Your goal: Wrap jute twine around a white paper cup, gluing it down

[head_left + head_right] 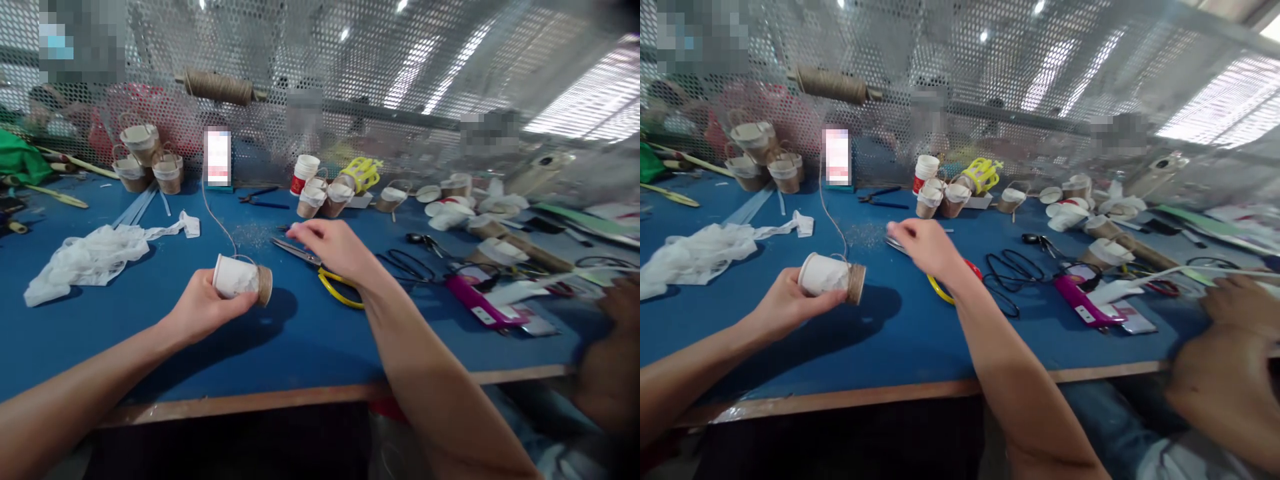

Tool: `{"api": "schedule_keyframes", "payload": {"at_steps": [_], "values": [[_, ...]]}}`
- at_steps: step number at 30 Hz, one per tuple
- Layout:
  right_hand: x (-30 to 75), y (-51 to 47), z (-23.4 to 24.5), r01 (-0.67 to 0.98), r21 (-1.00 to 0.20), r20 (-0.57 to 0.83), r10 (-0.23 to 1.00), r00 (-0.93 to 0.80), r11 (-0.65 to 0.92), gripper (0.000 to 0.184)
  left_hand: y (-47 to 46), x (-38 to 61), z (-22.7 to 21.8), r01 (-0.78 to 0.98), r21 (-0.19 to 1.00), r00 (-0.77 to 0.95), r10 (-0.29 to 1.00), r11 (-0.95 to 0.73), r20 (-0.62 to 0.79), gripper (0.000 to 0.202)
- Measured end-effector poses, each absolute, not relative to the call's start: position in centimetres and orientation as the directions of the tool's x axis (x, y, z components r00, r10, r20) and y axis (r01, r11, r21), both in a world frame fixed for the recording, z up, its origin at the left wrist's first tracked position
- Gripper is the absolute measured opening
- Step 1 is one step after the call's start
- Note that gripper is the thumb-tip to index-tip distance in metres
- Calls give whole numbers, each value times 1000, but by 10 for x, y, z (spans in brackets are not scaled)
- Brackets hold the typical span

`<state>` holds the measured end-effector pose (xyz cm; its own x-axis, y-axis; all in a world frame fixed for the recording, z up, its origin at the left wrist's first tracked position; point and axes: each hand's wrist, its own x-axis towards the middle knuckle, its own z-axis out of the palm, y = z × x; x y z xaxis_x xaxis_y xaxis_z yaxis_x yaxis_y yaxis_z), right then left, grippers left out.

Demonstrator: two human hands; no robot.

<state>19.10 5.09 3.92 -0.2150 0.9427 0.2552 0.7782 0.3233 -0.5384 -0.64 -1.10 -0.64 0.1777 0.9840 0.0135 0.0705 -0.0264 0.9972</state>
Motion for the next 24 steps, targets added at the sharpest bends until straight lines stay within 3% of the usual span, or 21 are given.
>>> {"api": "schedule_keyframes", "payload": {"at_steps": [2, 5, 8, 11, 13, 17, 19, 21, 24], "values": [[170, 38, 44, 642, -602, 160, 860, -485, 475, 35, -11, -7, -8, 70, 997, 205, 979, -32, 17, 13], [147, 26, 48, 546, -690, 12, 763, -647, 474, 47, -13, -5, -10, 52, 998, 261, 965, -45, 30, 11], [134, 18, 53, 409, -801, 50, 730, -682, 437, 48, -13, -3, -13, 9, 999, 325, 945, -49, 44, 10], [123, 9, 57, 310, -810, 120, 658, -743, 498, 45, -12, -1, -16, -44, 996, 313, 945, -83, 92, 15], [119, 7, 57, 319, -763, 174, 653, -737, 563, 42, -11, -1, -17, -56, 992, 310, 943, -110, 122, 18], [125, 25, 51, 542, -629, 304, 818, -489, 557, 29, -11, -3, -17, 26, 991, 351, 929, -132, 115, 11], [133, 38, 46, 663, -585, 156, 867, -473, 467, 30, -13, -4, -17, 105, 972, 347, 924, -209, 161, 9], [140, 46, 42, 679, -598, -59, 822, -567, 426, 34, -14, -4, -17, 230, 926, 339, 917, -299, 212, 11], [142, 48, 38, 584, -743, -148, 770, -621, 328, 22, -15, -4, -16, 394, 823, 362, 892, -409, 271, 9]]}}
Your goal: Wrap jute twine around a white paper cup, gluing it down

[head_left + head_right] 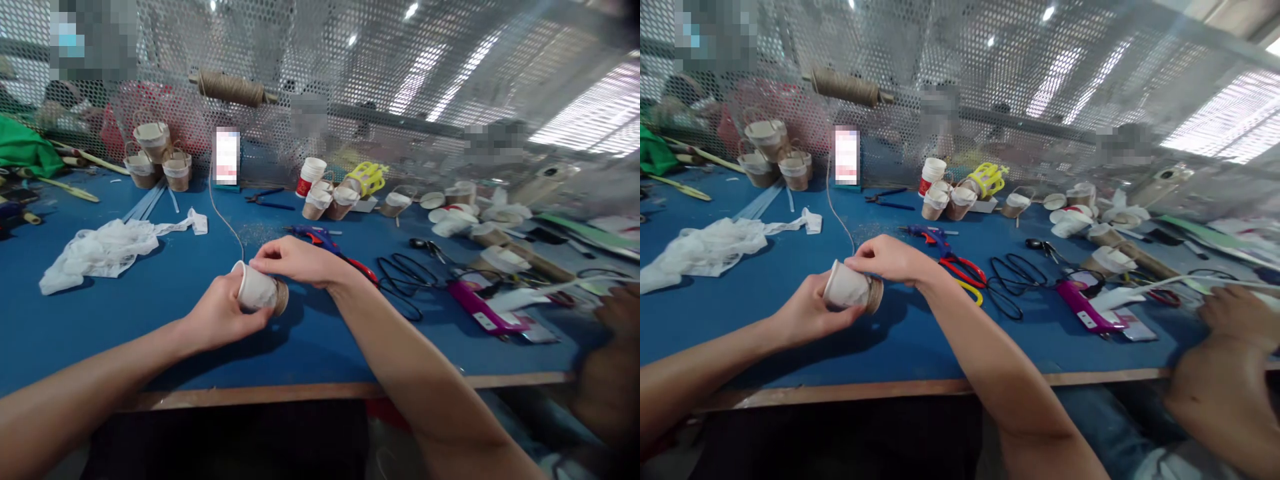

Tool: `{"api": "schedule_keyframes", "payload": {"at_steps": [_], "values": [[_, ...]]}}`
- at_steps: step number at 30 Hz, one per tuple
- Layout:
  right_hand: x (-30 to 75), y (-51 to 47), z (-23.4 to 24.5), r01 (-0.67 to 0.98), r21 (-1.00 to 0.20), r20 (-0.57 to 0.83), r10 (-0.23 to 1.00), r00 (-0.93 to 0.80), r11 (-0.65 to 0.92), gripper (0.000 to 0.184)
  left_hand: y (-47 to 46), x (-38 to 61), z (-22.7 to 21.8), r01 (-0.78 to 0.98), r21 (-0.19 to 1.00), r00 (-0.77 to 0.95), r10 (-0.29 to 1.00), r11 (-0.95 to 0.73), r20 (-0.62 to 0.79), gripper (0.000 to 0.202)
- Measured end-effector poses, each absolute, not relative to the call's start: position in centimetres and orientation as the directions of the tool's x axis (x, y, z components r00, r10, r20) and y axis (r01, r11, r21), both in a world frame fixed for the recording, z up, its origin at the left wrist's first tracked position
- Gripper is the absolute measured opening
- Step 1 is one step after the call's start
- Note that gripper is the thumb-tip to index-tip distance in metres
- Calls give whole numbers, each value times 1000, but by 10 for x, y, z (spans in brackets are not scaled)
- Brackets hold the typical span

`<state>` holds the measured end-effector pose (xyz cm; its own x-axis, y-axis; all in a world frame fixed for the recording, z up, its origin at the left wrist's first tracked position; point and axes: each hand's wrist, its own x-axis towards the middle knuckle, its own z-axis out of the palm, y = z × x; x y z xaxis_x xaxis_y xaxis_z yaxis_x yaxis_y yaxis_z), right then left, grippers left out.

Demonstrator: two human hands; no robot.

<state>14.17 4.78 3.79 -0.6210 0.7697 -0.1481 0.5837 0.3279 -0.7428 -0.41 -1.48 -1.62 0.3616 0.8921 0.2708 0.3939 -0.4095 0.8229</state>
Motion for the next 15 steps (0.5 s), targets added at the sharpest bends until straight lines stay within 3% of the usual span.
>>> {"api": "schedule_keyframes", "payload": {"at_steps": [4, 15], "values": [[134, 43, 32, 475, -862, -132, 824, -550, 179, 8, -16, -4, -16, 431, 762, 432, 852, -482, 295, 7], [133, 43, 25, 325, -941, -111, 826, -552, 90, 13, -19, -1, -19, 379, 754, 496, 806, -536, 324, 6]]}}
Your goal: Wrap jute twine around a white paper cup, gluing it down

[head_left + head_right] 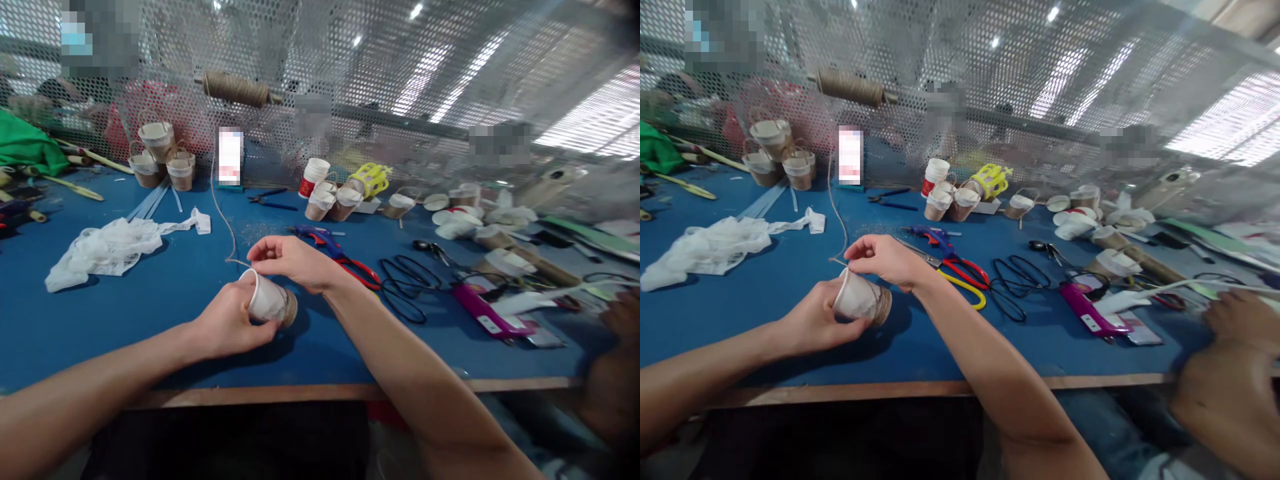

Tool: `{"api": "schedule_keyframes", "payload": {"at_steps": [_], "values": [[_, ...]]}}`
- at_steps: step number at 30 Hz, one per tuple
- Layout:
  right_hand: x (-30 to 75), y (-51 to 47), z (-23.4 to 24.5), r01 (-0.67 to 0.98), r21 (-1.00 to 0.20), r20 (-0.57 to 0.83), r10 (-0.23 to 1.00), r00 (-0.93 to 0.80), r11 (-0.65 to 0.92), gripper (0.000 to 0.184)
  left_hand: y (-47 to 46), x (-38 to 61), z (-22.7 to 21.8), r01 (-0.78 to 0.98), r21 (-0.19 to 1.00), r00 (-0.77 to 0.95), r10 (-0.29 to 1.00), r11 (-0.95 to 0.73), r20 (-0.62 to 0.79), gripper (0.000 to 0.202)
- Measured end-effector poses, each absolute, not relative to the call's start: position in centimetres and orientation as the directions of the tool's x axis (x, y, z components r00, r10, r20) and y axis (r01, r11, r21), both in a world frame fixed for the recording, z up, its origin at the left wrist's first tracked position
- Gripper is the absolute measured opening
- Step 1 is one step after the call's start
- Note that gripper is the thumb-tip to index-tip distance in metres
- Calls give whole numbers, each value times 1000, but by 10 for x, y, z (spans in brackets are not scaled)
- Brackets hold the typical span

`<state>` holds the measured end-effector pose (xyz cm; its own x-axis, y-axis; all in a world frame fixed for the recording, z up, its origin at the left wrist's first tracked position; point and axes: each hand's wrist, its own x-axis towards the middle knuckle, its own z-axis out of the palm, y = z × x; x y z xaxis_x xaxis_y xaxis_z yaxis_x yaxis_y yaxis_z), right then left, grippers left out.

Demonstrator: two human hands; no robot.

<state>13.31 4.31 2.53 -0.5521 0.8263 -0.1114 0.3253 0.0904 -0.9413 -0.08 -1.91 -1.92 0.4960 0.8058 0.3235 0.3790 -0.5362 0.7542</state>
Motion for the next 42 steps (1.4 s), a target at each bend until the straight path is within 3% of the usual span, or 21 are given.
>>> {"api": "schedule_keyframes", "payload": {"at_steps": [4, 9, 13, 15, 18, 20, 21, 22, 24, 26, 29, 33, 37, 40, 41, 42], "values": [[132, 38, 29, 265, -953, -11, 857, -515, 148, 14, -19, -1, -20, 335, 861, 443, 871, -382, 213, 4], [123, 19, 42, 270, -845, 233, 772, -591, 462, 11, -16, 0, -17, 60, 993, 449, 891, -105, 68, 11], [117, 12, 47, 412, -689, 207, 707, -676, 596, 10, -12, -1, -16, 7, 996, 446, 892, -90, 78, 5], [120, 15, 48, 417, -679, 219, 709, -671, 604, 12, -12, -1, -17, 3, 998, 415, 909, -55, 49, 7], [137, 30, 49, 397, -721, 255, 750, -610, 568, 16, -13, -2, -16, -37, 999, 374, 927, -5, 18, 13], [157, 47, 49, 537, -668, 275, 841, -467, 516, 21, -14, -2, -14, -21, 1000, 339, 941, -2, 9, 16], [169, 57, 47, 689, -579, 271, 900, -342, 436, 23, -14, -2, -13, 3, 1000, 321, 947, -10, 8, 16], [182, 68, 44, 845, -456, 244, 952, -183, 280, 24, -15, -2, -12, 28, 999, 305, 952, -19, 10, 16], [206, 87, 35, 921, -372, 195, 980, -40, 112, 24, -15, -3, -11, 62, 997, 282, 959, -48, 29, 17], [225, 103, 22, 948, -319, 78, 997, 17, 9, 20, -14, -4, -11, 79, 993, 266, 962, -84, 60, 16], [239, 118, 1, 958, -279, -52, 997, 54, -67, 28, -14, -5, -10, 109, 986, 240, 966, -124, 95, 15], [237, 125, -12, 945, -313, -41, 995, 86, -94, 31, -13, -5, -9, 123, 982, 219, 969, -143, 114, 14], [229, 111, 6, 899, -436, 104, 990, 95, -40, 33, -13, -6, -8, 109, 985, 218, 970, -133, 107, 12], [223, 85, 31, 825, -561, 179, 983, 41, 67, 33, -11, -8, -9, 105, 984, 224, 968, -142, 116, 12], [221, 76, 38, 778, -620, 151, 989, -6, 99, 24, -10, -8, -9, 110, 982, 231, 965, -154, 125, 12], [219, 66, 44, 641, -758, 81, 993, -89, 119, 18, -10, -9, -9, 119, 979, 237, 962, -167, 135, 12]]}}
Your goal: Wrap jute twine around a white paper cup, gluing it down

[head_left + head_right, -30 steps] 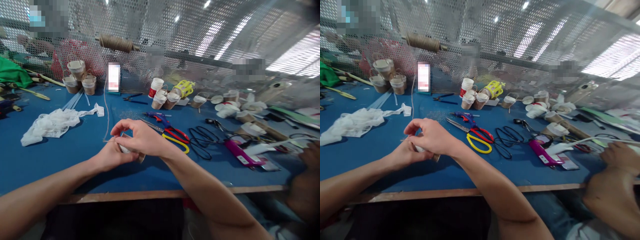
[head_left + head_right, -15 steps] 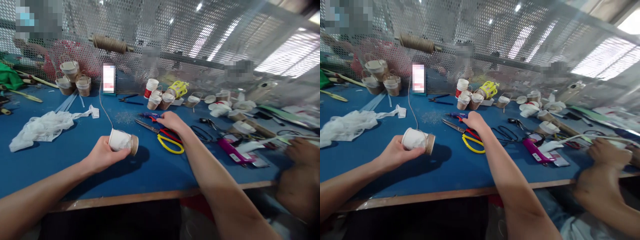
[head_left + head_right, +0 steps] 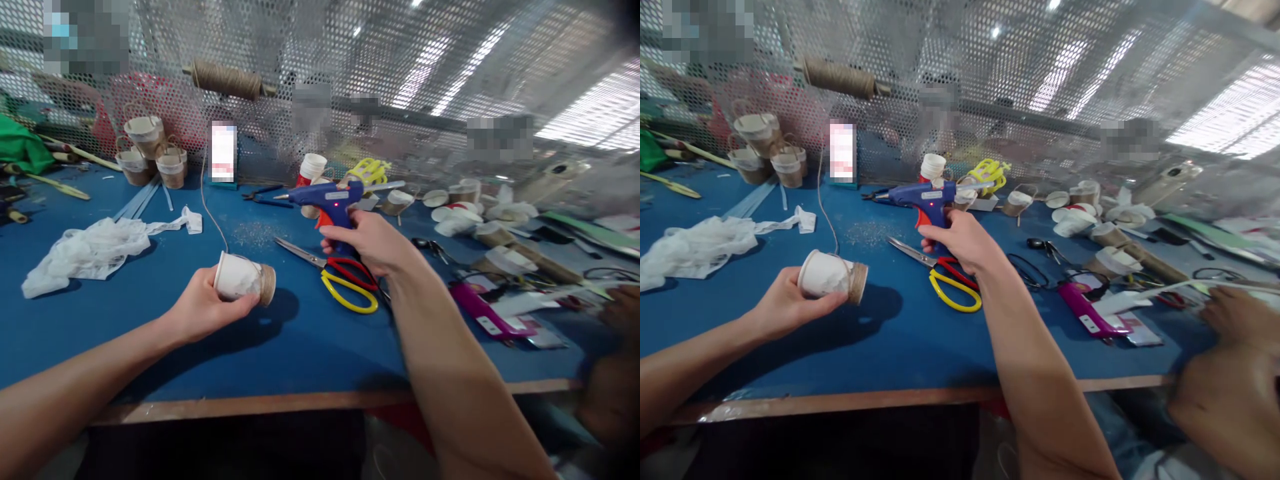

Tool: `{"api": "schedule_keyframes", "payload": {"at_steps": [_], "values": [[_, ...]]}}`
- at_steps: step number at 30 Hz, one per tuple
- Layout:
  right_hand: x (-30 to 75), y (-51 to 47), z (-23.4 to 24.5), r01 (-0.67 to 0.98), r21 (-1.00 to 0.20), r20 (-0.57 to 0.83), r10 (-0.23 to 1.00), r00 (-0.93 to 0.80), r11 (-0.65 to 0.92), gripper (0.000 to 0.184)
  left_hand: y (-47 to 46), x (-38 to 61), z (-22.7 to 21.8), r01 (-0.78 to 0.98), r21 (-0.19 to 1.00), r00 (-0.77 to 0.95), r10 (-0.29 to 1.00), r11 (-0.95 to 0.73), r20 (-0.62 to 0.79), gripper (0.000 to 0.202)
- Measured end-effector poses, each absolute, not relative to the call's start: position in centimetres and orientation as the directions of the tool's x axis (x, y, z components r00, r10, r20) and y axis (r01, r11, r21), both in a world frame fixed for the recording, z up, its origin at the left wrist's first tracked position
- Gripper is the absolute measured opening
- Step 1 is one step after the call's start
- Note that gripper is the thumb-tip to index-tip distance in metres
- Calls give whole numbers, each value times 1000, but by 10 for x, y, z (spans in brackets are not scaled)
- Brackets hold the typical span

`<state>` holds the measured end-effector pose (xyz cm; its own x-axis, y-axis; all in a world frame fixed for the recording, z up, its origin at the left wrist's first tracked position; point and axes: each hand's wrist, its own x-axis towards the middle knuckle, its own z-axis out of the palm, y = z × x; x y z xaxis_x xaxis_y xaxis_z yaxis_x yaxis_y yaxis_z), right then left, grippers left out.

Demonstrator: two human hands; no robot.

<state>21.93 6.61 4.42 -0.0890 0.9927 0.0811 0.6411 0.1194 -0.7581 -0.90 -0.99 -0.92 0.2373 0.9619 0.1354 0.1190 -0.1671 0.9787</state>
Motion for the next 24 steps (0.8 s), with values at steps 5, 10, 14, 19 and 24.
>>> {"api": "schedule_keyframes", "payload": {"at_steps": [5, 10, 14, 19, 24], "values": [[211, 32, 51, 399, -904, 18, 944, -330, 157, 17, -8, -12, -11, 179, 959, 241, 954, -222, 176, 12], [211, 13, 50, 469, -858, 23, 928, -372, 209, 16, -4, -13, -14, 207, 939, 245, 944, -274, 222, 9], [213, 3, 57, 611, -768, -59, 929, -365, 191, 22, -2, -14, -15, 231, 919, 262, 930, -319, 257, 6], [213, -2, 57, 746, -643, -104, 947, -305, 170, 32, -2, -14, -14, 246, 898, 280, 914, -364, 294, 6], [214, -2, 53, 787, -580, -86, 945, -314, 209, 41, -2, -15, -14, 236, 905, 272, 918, -355, 289, 8]]}}
